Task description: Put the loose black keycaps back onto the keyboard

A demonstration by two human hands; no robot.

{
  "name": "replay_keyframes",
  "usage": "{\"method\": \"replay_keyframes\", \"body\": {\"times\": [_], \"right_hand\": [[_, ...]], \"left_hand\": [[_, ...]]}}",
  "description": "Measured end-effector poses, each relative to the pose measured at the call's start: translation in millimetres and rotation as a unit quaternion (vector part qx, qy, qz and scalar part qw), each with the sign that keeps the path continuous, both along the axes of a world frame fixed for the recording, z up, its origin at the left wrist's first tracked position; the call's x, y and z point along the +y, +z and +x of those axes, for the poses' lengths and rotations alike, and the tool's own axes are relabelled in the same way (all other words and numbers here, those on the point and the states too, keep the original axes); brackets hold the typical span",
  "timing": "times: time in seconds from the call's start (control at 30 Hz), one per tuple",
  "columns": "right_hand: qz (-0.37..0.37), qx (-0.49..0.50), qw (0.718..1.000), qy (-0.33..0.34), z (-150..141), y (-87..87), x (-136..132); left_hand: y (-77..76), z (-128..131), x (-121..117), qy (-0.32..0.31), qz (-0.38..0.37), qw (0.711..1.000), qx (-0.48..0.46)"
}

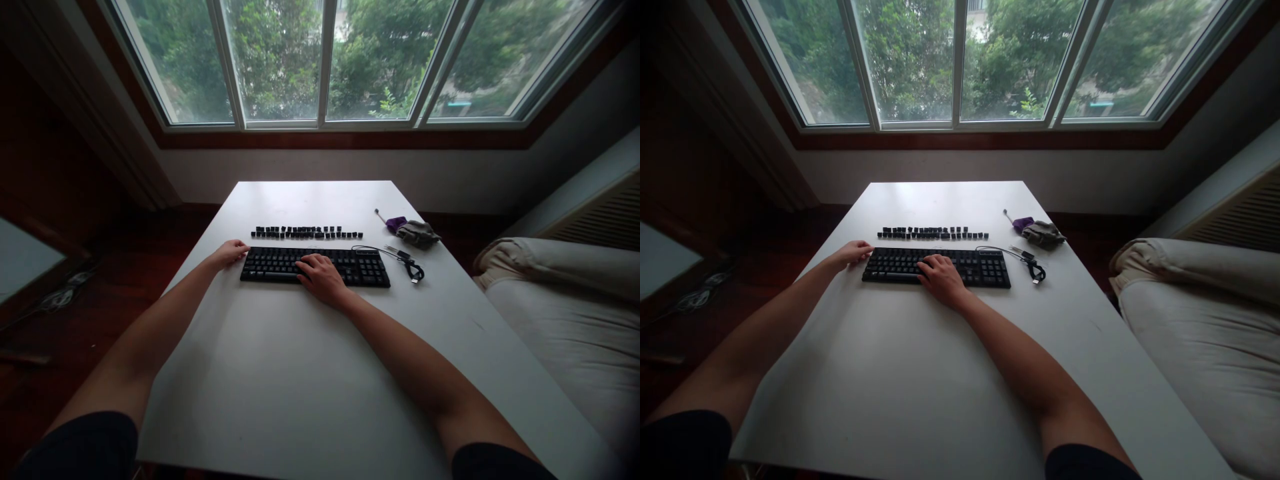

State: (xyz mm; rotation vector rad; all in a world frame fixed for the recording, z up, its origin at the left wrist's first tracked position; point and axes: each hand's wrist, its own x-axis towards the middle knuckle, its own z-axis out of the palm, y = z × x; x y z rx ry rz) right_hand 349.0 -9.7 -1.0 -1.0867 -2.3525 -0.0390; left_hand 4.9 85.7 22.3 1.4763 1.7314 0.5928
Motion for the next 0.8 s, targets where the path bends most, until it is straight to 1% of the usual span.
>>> {"method": "replay_keyframes", "body": {"times": [0.07,0.13,0.2,0.3,0.4,0.5,0.63,0.73,0.8], "right_hand": [[-0.001,0.001,1.0,0.001,0,0.5,0],[-0.002,-0.001,1.0,0.002,1,1.2,0],[-0.004,-0.004,1.0,0.003,1,2.0,0],[-0.006,-0.006,1.0,0.006,1,3.3,0],[-0.006,-0.005,1.0,0.009,2,4.5,-1],[-0.008,-0.004,1.0,0.01,1,5.3,-1],[-0.009,-0.004,1.0,0.011,1,5.7,0],[-0.007,-0.006,1.0,0.01,2,5.3,0],[-0.007,-0.005,1.0,0.009,2,4.6,0]], "left_hand": [[-5.4,2,12,0.027,0.042,0.999,0.008],[-11.1,4,25,0.04,0.101,0.993,0.054],[-16.0,6,38,0.038,0.155,0.982,0.102],[-21.4,6,53,0.03,0.189,0.971,0.144],[-25.7,5,64,0.002,0.21,0.961,0.178],[-30.3,5,70,-0.014,0.231,0.951,0.207],[-35.3,5,71,-0.013,0.259,0.94,0.223],[-36.3,4,67,0.002,0.286,0.935,0.21],[-35.6,1,60,0.02,0.293,0.939,0.178]]}}
